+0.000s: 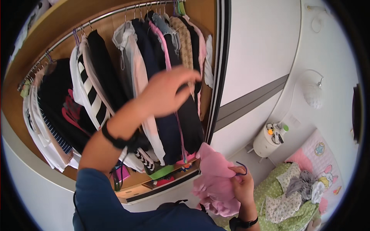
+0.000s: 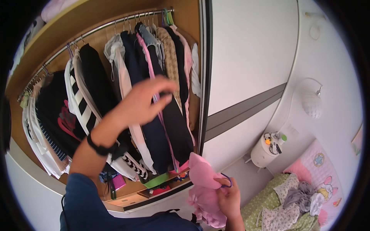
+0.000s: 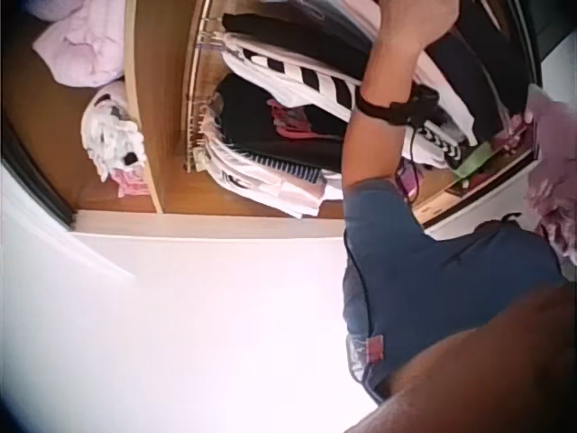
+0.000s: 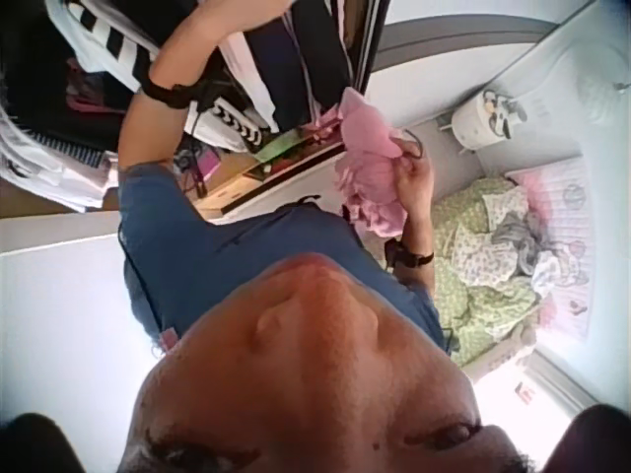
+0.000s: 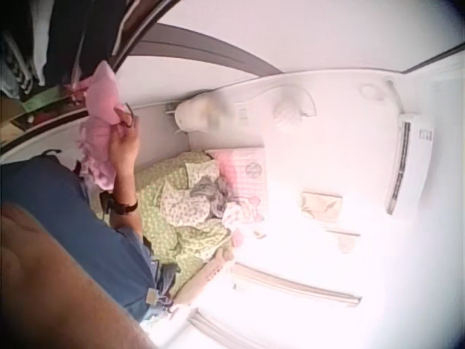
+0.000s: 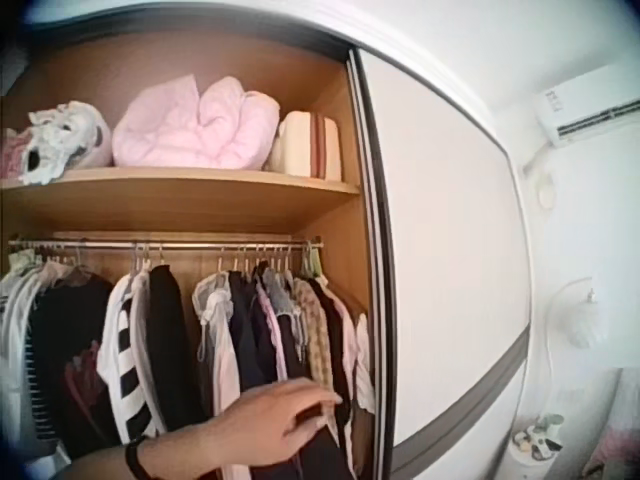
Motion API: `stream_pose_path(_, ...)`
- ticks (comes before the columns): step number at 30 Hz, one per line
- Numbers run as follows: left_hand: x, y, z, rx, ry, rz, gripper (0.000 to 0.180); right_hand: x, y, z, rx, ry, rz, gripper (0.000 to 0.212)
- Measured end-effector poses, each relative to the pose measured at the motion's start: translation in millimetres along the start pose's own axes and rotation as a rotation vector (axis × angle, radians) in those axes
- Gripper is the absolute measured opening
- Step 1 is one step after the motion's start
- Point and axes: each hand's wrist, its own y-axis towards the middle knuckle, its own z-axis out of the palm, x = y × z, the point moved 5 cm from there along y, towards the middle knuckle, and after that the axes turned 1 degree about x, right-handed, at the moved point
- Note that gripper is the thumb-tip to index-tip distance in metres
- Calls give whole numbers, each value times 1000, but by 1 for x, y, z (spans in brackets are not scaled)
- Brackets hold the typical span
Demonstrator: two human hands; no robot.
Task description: Sort and hang clothes from a pile on a bed into a wardrobe.
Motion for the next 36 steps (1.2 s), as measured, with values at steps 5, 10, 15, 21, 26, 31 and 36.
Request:
stream_pose_path(5, 72, 126, -30, -61, 538, 8, 35, -7, 25, -7, 99, 32, -80, 36)
stream_pose_path(10, 141, 190, -28, 66, 682, 30, 50, -14, 34, -16, 139, 3, -71, 35)
stream_pose_path(15, 161, 235, -11, 319, 736, -144, 59, -8, 29, -23, 66, 73, -66, 27)
stream_pose_path(21, 165, 247, -18, 519, 696, -290, 77, -10, 27, -16, 8, 117, -3, 28)
stream_pose_path(26, 168, 235, -28, 503, 680, -323, 76, -12, 29, -9, 26, 109, 11, 26)
stream_pose_path(31, 172, 202, -54, 492, 632, -362, 71, -10, 34, -7, 58, 143, -47, 27)
stream_pose_path(36, 163, 156, -91, 503, 610, -321, 61, -20, 40, -1, 110, 117, -90, 33)
